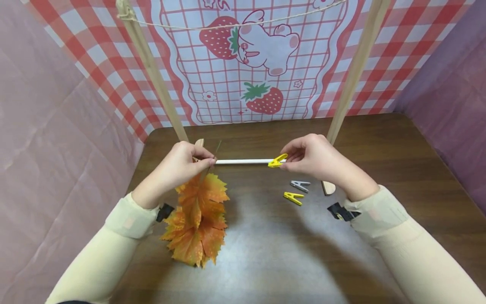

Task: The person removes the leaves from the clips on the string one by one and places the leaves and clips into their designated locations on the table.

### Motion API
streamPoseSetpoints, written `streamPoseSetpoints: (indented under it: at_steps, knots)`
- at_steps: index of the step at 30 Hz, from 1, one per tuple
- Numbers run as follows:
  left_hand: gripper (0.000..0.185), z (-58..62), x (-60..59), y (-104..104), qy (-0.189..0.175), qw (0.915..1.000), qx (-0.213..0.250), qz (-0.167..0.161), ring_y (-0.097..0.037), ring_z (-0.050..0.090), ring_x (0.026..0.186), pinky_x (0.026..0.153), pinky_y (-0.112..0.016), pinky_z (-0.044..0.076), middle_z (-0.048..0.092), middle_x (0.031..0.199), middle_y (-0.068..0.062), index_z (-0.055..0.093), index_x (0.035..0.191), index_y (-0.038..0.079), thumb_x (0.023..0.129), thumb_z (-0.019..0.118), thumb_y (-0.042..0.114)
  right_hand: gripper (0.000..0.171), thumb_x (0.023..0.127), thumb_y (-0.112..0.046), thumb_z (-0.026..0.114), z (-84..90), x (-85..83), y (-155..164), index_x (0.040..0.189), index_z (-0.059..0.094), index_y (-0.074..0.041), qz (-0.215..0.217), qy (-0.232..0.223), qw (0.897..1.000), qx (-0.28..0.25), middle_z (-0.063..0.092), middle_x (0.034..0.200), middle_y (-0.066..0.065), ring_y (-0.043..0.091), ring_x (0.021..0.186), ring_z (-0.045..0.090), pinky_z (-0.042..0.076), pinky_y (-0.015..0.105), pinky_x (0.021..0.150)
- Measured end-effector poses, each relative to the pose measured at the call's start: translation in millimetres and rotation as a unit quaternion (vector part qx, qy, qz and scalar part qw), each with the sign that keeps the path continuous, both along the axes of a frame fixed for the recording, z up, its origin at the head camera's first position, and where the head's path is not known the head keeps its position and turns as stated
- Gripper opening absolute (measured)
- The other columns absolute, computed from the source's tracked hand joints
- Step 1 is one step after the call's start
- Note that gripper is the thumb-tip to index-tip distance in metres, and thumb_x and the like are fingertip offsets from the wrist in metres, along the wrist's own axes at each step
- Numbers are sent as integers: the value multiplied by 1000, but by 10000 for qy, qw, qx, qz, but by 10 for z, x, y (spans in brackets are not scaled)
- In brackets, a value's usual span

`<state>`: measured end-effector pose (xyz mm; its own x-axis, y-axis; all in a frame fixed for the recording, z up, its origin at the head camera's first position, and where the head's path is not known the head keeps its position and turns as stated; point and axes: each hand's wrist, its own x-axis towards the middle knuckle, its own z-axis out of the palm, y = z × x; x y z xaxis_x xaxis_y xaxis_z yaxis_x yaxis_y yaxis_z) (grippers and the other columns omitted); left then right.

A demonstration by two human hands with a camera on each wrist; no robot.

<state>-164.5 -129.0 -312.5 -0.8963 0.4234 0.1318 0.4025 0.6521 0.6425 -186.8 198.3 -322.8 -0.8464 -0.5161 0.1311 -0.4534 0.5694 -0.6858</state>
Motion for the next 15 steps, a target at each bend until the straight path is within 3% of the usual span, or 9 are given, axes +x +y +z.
streamPoseSetpoints:
  at_steps: [10, 11, 15]
  knots:
    - [11, -150, 51, 41, -290, 9994, -83, -139, -9, 50, 53, 62, -24, 44, 64, 72, 5, 71, 84, 13, 87, 62, 18, 23, 70, -20, 79, -142, 21, 17, 89, 69, -11, 188, -47, 9998, 93, 63, 72, -4, 12, 65, 59, 49, 27, 54]
    - [11, -162, 59, 50, -358, 9992, -90, -144, -9, 51, 54, 54, -25, 44, 64, 73, 5, 71, 84, 13, 87, 62, 18, 23, 71, -21, 79, -162, 20, 17, 89, 69, -10, 229, -71, 9997, 84, 63, 72, -4, 12, 65, 59, 49, 26, 54]
    - [12, -196, 87, 91, -500, 9984, -200, -163, -8, 53, 58, 56, -25, 46, 64, 75, 5, 71, 86, 12, 87, 61, 19, 25, 71, -20, 78, -239, 19, 12, 91, 69, -9, 386, -119, 9992, 62, 64, 72, -4, 12, 65, 61, 50, 26, 55]
